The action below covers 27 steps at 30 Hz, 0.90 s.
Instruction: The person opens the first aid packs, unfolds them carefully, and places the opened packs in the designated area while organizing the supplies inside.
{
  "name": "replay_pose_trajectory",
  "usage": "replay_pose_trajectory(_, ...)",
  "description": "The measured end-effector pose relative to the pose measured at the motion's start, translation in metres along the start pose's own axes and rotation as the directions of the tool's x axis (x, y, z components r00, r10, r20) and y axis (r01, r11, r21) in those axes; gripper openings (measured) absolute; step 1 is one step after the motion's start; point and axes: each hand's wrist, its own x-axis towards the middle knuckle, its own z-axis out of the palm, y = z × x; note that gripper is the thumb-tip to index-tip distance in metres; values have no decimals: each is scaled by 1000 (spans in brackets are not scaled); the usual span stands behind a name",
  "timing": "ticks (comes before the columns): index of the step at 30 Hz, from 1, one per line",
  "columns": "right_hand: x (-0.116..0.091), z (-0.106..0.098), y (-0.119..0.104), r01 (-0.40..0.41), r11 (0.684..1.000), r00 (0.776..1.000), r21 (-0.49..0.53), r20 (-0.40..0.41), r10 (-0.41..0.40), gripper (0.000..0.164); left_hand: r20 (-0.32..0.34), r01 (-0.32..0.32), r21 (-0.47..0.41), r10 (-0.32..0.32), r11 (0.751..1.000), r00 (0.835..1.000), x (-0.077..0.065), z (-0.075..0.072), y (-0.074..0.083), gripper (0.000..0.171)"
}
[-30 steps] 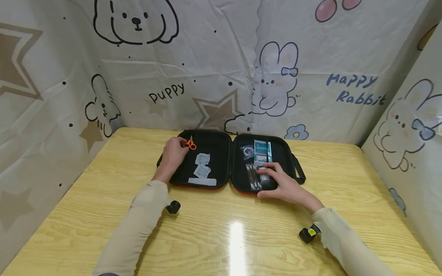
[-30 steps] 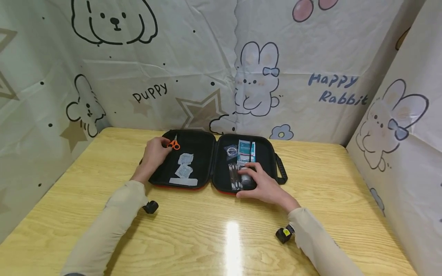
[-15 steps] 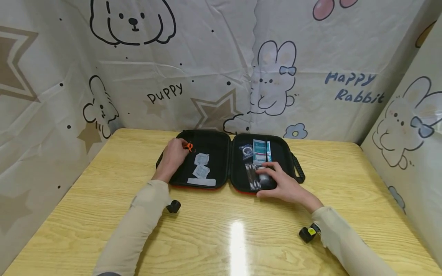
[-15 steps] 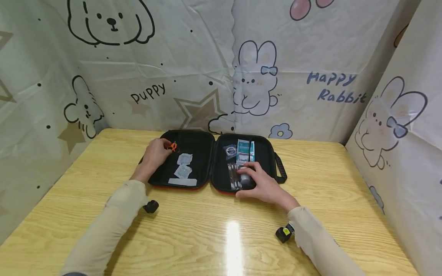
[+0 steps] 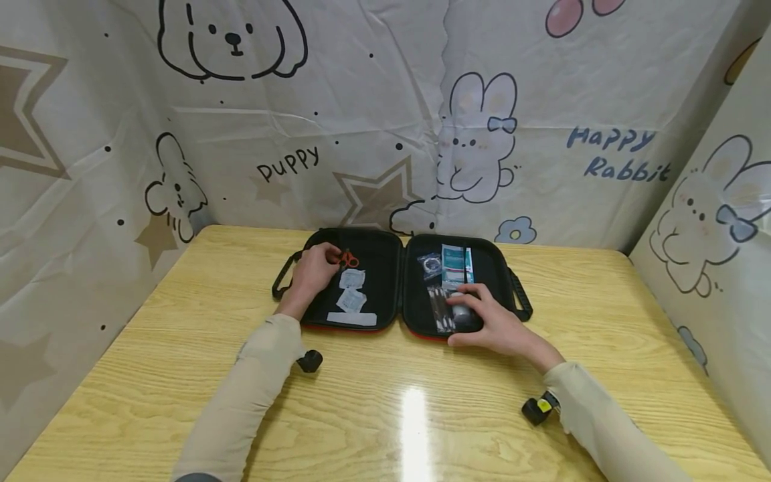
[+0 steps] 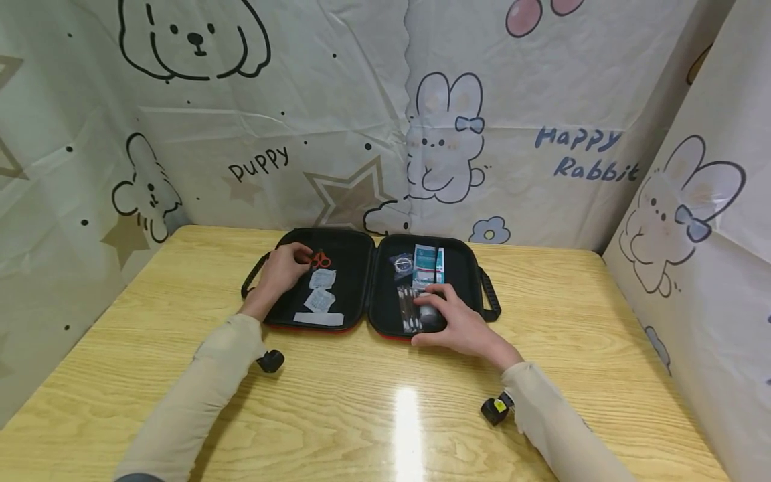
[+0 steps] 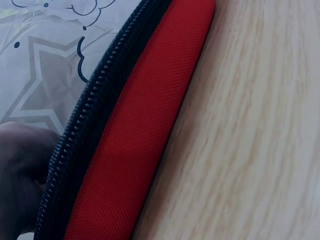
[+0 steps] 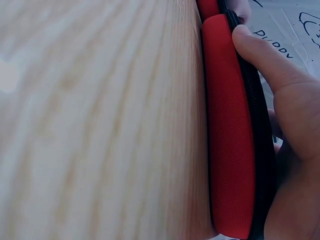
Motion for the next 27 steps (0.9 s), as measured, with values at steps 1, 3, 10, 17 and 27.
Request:
replay_pose_trajectory(1,0,0,0,1,1000,1000,0,1,-1,72,10,1,-16,-1,1000,1000,0,0,0,29)
replay_pose_trajectory(3,0,0,0,2,1000,1000,1,3,-2,72,31,10,-53,-8,999,999,-1,0,-1,35)
replay_pose_trajectory(10,1,-1,0,14,1000,1000,8,-1,-14,71,92,35,-178,-19,983,996,2,1,-3,51)
replay_pose_trajectory(17,2,-2,5,32,999,999,12,0,-32,70,153,41,-213,-9,976,988,-1,-2,-2,50)
replay_pose_trajectory(27,-3,-2,12,20,998,1000,54,8,-20,72,215,58,-241,-5,969,977,-7,-9,3,52)
